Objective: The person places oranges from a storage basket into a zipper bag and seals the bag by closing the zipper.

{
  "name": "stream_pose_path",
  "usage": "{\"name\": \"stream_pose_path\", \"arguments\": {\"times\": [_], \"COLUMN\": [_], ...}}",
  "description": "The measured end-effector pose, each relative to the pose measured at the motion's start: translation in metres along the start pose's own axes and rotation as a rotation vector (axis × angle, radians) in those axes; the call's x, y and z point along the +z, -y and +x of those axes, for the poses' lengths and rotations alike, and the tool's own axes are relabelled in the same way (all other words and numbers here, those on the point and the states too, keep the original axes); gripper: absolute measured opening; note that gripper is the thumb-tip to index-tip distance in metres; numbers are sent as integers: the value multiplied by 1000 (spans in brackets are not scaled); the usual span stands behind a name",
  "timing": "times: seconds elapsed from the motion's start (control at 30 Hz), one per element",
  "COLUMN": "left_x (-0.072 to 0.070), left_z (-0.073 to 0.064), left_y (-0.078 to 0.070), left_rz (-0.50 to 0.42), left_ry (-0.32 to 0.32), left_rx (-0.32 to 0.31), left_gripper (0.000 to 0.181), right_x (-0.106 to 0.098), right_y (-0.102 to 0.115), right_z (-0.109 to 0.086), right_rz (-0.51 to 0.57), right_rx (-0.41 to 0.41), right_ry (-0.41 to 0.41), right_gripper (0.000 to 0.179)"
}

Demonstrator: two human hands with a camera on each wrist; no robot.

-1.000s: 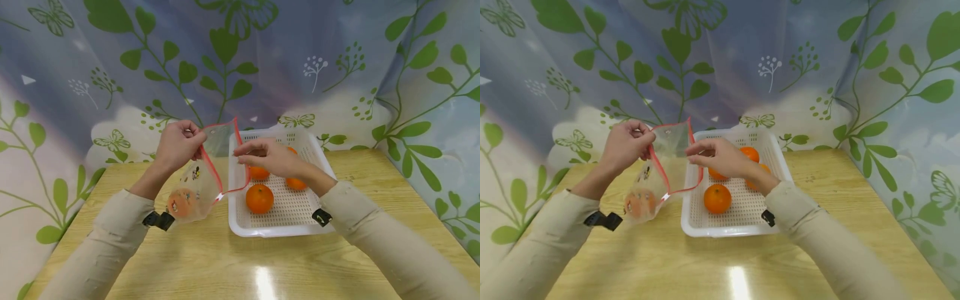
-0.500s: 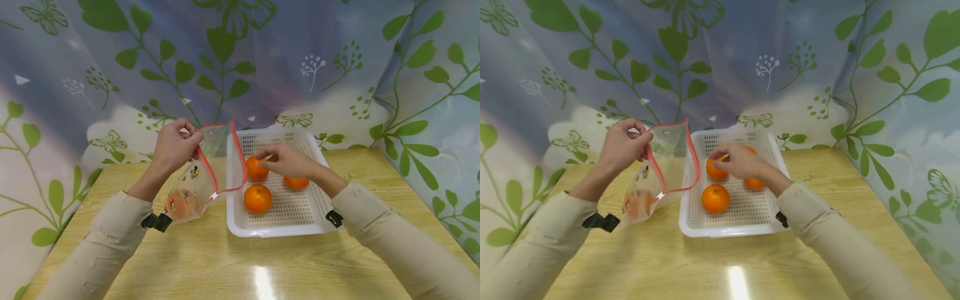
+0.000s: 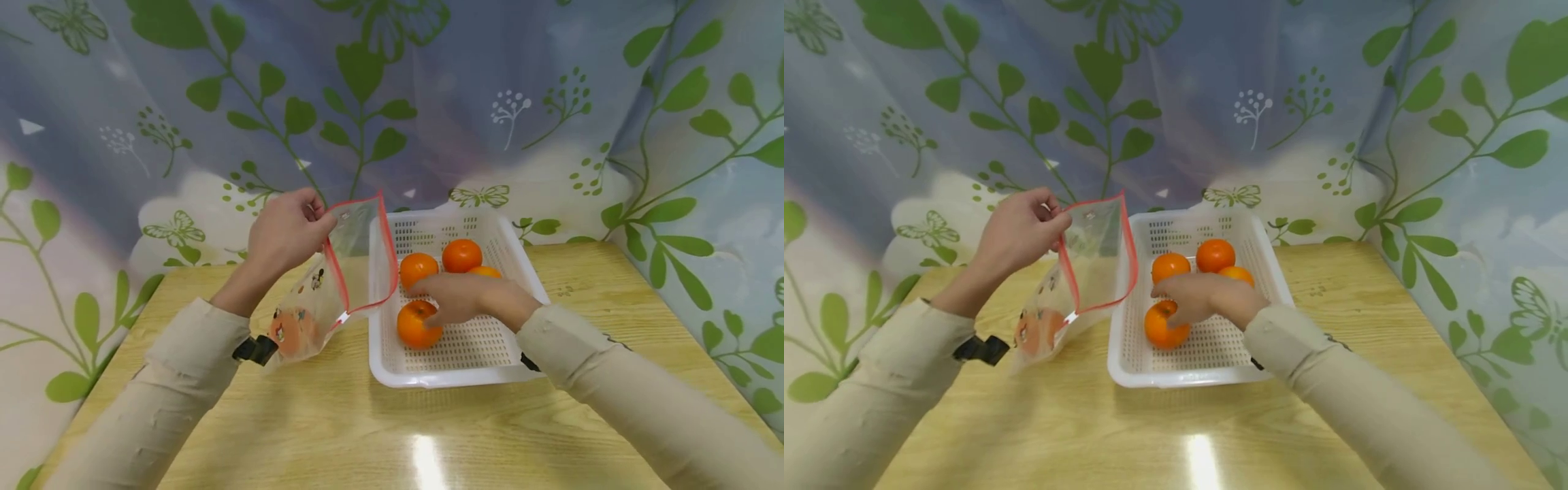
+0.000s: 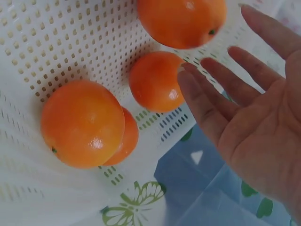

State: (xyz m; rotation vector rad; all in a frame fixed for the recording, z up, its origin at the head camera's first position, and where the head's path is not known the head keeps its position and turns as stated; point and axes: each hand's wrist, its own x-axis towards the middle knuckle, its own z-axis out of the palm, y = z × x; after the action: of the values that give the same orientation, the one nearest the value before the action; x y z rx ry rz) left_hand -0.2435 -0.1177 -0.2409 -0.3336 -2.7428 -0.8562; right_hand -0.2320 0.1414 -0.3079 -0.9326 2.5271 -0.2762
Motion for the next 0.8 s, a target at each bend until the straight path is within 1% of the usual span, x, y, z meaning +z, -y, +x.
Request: {"name": "stream_pose_path", "arguments": {"times": [0.13,0.2,0.27,0.33,0.43,0.53,0.7,0.8], "left_x": [-3,-3,-3,-3,-2,-2,-3,-5], "left_z": [3,4,4,3,3,3,5,5], "left_y": [-1,0,0,0,0,-1,-1,-2], "left_rz": [32,35,30,21,5,-10,-28,-22], "left_ry": [-7,-14,-18,-18,-20,-23,-38,-52], "left_rx": [3,2,1,4,9,8,5,11], "left_gripper": [13,13,13,14,14,13,12,12], "right_x": [5,8,12,15,18,20,20,19], "right_y": [5,8,10,11,11,12,15,14], "right_z": [8,12,15,17,20,22,26,27], "right_rz": [-35,-68,-106,-140,-177,-188,-201,-196], "right_rx": [55,82,91,82,56,48,68,58], "right_ry": [69,106,122,118,84,59,67,66], "right_gripper": [69,72,72,70,66,65,69,68]}}
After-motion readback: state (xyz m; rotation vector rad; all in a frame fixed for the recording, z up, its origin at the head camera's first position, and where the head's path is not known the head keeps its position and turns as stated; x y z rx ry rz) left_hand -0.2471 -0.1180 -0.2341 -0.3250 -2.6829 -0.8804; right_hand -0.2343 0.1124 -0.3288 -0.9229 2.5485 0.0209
